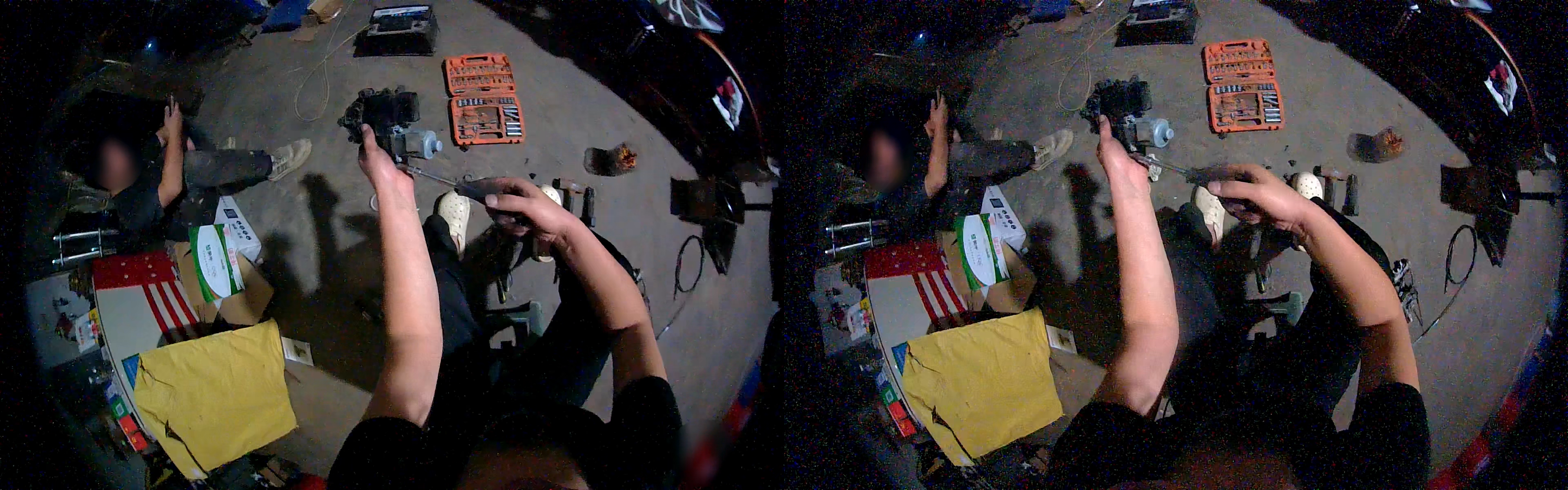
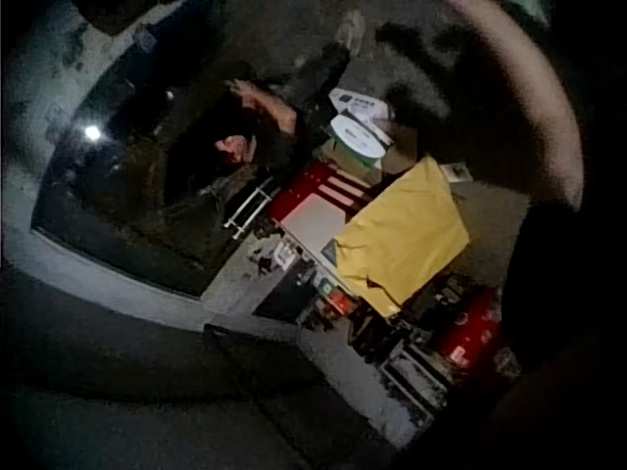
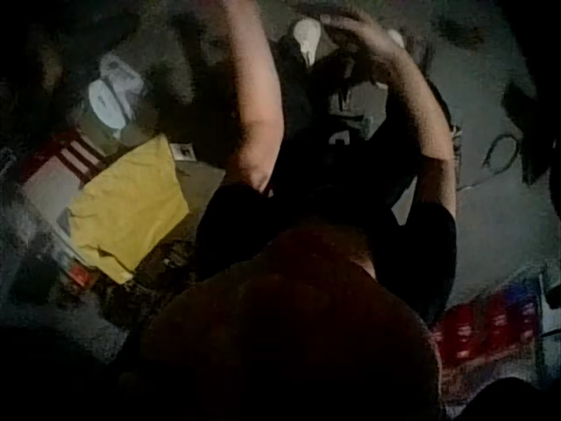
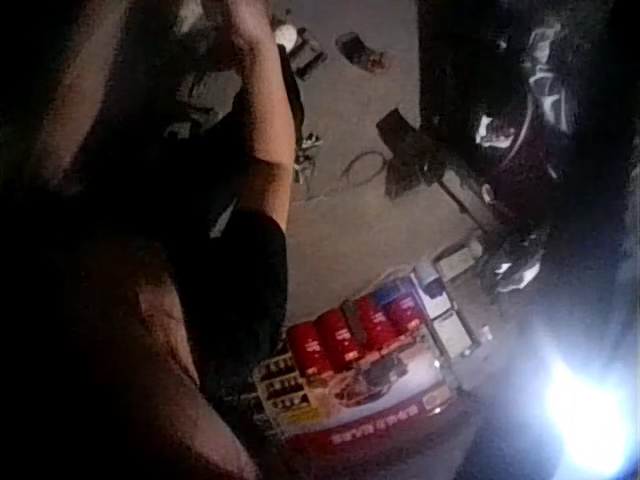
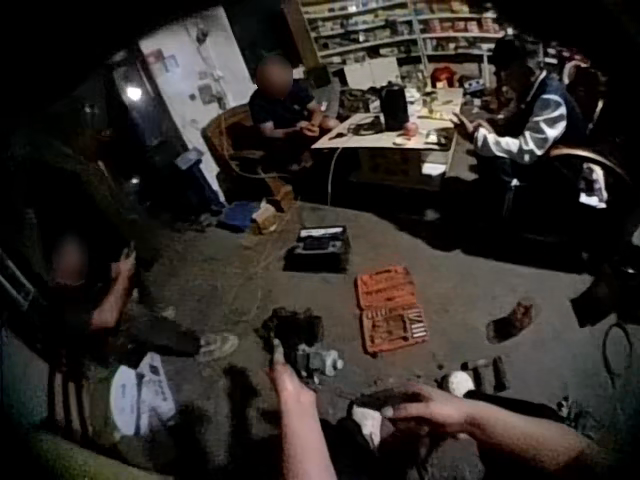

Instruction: The person sits on the floor of a workshop and uses a screwdriver to disassemble and manipulate small mechanical components. They handle a cylindrical metal part and a larger black housing, removing screws and separating pieces while other people sit nearby.

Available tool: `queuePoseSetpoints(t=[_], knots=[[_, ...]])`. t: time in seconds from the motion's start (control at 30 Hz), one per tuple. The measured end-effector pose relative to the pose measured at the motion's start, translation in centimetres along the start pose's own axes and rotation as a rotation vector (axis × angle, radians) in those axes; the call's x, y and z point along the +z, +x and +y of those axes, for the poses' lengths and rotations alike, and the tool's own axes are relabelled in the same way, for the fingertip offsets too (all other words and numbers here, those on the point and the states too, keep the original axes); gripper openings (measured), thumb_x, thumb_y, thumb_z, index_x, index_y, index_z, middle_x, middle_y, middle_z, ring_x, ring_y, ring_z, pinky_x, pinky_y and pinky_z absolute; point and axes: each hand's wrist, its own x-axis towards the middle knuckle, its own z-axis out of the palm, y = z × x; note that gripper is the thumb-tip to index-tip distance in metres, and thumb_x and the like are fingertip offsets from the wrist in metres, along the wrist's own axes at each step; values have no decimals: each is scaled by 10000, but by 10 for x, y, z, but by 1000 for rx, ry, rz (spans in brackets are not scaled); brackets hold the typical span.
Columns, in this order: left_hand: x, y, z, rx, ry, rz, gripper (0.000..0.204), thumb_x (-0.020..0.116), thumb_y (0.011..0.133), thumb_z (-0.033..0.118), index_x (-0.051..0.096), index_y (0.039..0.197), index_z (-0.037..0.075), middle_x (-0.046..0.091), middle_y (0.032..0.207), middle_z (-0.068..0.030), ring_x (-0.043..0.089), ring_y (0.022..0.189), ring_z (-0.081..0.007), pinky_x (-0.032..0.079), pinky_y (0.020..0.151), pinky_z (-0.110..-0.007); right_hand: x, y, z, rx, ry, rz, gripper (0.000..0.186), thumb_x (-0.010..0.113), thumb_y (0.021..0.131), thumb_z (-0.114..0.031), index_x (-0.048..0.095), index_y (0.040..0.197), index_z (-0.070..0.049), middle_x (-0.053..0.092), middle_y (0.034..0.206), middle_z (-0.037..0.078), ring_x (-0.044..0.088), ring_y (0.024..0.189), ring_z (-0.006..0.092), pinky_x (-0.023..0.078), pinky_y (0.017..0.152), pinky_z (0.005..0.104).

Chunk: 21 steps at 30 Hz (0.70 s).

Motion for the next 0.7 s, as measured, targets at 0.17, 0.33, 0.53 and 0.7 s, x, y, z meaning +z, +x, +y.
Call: queuePoseSetpoints(t=[0.17, 0.33, 0.53, 0.7], knots=[[-11, 14, -3, -15, -139, -56, 416, 566, 874, 353, 497, 1177, 77, 582, 1097, -57, 577, 951, -219, 481, 793, -407, 1, 9, 5, -18, 83, 23, 261, 591, 849, -297, 547, 929, -53, 420, 583, -44, 344, 439, 40, 213, 378, 199], [-6, 12, -7, 18, -119, -10, 416, 566, 876, 333, 493, 1172, 50, 578, 1102, -78, 582, 940, -223, 487, 786, -397, 2, 10, 5, 24, 108, 57, 263, 590, 852, -320, 532, 913, -70, 426, 591, -33, 341, 433, 46, 217, 366, 204], [-5, 15, -10, 65, -94, 17, 401, 555, 882, 311, 483, 1176, 48, 574, 1105, -89, 584, 929, -223, 493, 766, -392, -3, 9, 5, 10, 152, -3, 287, 591, 851, -328, 522, 966, -73, 426, 599, -29, 344, 430, 44, 217, 359, 196], [-8, 9, -7, 45, -139, 7, 383, 552, 883, 319, 487, 1166, 69, 577, 1092, -82, 591, 909, -229, 495, 726, -409, 12, 3, -1, 32, 118, 67, 255, 577, 862, -307, 520, 915, -65, 415, 591, -34, 336, 424, 41, 216, 364, 192]])
